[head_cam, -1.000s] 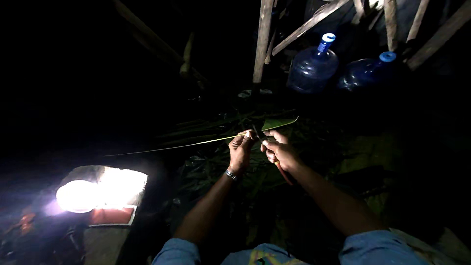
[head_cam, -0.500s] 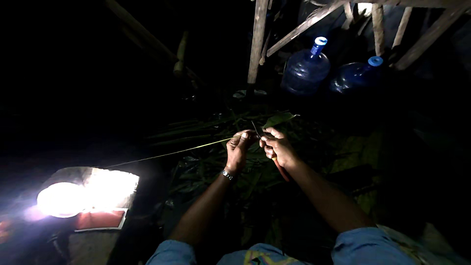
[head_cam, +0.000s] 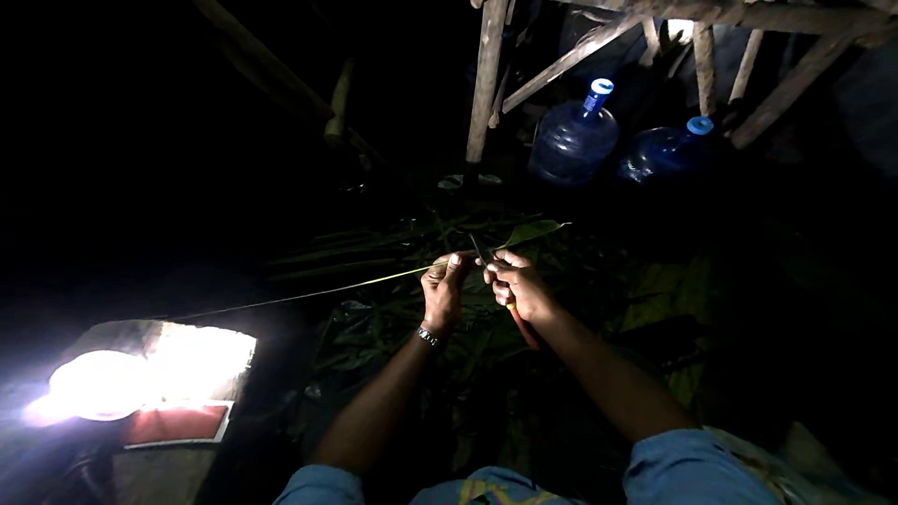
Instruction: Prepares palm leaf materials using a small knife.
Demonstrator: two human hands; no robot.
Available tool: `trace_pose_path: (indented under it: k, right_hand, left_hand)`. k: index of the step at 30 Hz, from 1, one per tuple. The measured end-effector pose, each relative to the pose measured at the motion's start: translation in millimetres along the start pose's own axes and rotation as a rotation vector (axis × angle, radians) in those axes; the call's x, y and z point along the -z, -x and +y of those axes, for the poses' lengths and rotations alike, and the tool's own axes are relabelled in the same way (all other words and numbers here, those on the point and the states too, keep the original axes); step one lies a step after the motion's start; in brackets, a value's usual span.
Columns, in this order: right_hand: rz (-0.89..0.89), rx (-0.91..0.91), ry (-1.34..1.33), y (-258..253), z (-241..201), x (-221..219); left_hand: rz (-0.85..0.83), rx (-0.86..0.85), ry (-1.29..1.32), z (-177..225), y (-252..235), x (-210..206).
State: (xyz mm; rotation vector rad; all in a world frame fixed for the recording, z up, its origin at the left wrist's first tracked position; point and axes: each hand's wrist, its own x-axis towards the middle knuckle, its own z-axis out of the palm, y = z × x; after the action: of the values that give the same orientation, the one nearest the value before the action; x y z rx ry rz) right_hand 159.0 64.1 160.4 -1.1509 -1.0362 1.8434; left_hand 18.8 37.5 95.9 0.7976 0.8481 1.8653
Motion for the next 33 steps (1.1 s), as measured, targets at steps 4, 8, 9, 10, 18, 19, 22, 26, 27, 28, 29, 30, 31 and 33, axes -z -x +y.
trace_pose_path:
  k: [4, 8, 9, 10, 18, 19, 22, 26, 27, 28, 29, 30, 31, 33]
  right_hand:
    - [0.097, -0.006, -0.033, -7, -14, 15]
    - [0.240, 0.006, -0.019, -19, -21, 30]
    - [0.291, 0.015, -0.007, -24, -23, 38]
    - [0.329, 0.020, 0.007, -28, -27, 49]
    - [0.336, 0.073, 0.073, -38, -33, 76]
    - [0.326, 0.118, 0.062, -35, -35, 75]
    - [0.273, 0.220, 0.035, -30, -36, 73]
    - [0.167, 0.207, 0.009, -21, -31, 61]
    - [0.097, 0.188, 0.026, -17, -28, 56]
    - [0.014, 0.170, 0.061, -13, -25, 50]
    - [-0.065, 0.154, 0.104, -10, -22, 44]
    - [-0.129, 0.144, 0.140, -8, -19, 39]
    - [-0.169, 0.134, 0.147, -6, -16, 33]
    - [-0.185, 0.121, 0.111, -5, -13, 27]
  left_hand:
    - [-0.106, -0.085, -0.098, -2, -6, 6]
    - [-0.096, -0.133, -0.152, -5, -7, 5]
    - [-0.077, -0.140, -0.149, -4, -7, 7]
    - [-0.068, -0.151, -0.150, -1, -8, 9]
    - [0.017, 0.009, -0.147, 11, -6, 6]
    - [0.053, 0.085, -0.105, 14, -8, 3]
    - [0.145, 0.260, 0.032, 22, -10, -2]
    - [0.121, 0.263, 0.132, 21, -7, -4]
    - [0.111, 0.244, 0.143, 21, -6, -5]
    - [0.100, 0.224, 0.151, 20, -5, -6]
    - [0.090, 0.207, 0.152, 19, -5, -7]
    - [0.077, 0.194, 0.146, 18, -4, -7]
    - [0.068, 0.185, 0.144, 16, -3, -7]
    - [0.052, 0.174, 0.144, 14, -2, -6]
